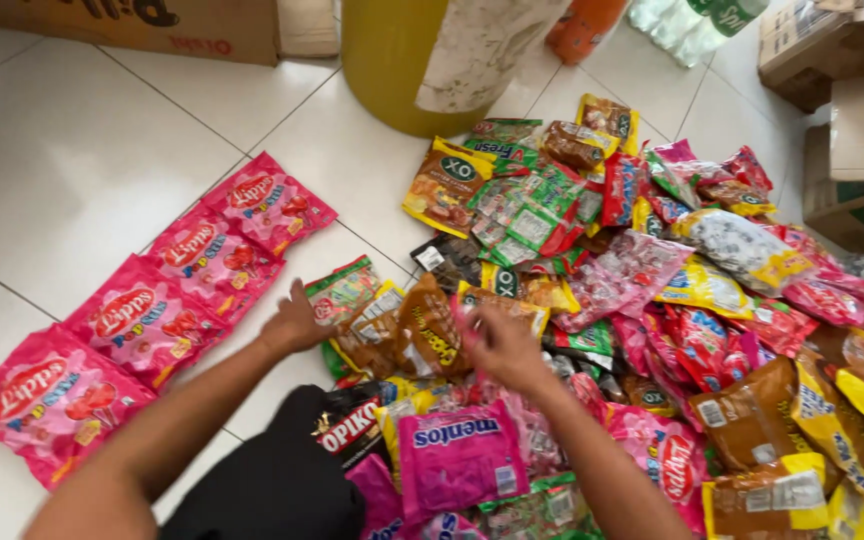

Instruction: The person sorts a large pile of assorted snack packets on a tiled floor. They pick up packets of MAXX and Lipp's Pop Stix, separating them from the main pile and arranging them into neat rows on the floor.

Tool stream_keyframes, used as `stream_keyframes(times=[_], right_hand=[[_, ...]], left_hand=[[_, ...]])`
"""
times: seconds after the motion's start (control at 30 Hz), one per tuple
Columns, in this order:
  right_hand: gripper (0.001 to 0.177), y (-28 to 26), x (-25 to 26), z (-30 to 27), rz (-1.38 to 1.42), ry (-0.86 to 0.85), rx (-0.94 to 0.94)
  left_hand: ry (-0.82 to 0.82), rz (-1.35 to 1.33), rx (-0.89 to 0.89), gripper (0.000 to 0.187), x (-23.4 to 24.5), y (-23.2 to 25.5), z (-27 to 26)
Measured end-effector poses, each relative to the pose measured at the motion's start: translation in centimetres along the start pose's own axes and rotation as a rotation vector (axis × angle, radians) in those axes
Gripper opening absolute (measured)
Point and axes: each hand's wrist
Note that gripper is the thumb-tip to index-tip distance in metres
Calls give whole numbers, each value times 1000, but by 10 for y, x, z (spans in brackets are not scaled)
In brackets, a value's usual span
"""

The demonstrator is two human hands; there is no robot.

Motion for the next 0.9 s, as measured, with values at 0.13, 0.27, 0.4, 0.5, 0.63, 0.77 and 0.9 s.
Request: stream_keyframes(times=[0.13, 0.27, 0.4, 0.5, 0.63, 0.77, 0.9], right_hand=[[30, 27, 81, -32, 670, 2, 74], [31, 49, 113, -46, 1047, 66, 305], [31, 52, 139, -71, 1352, 90, 487], [29, 71, 150, -94, 1404, 39, 564], [28, 96, 149, -115, 1432, 122, 598], [27, 104, 145, -122, 1596, 61, 671], [34, 119, 129, -119, 1749, 78, 649]], left_hand=[[37, 416, -144, 112, 33, 83, -78], [-173, 374, -521, 116, -4, 136, -43], [-418, -83, -715, 131, -44, 222, -65], [-336, -229, -866, 142, -56, 274, -102], [-483, -365, -883, 131, -61, 307, -93], [-364, 161, -1103, 59, -72, 301, -75], [-644, -74, -999, 44, -92, 291, -72]])
Point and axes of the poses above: each hand's wrist, its own z-axis towards the middle knuckle, its own x-axis out of the back of the hand, y = z × x, and after that the axes turned 11 degrees about -y, right-handed
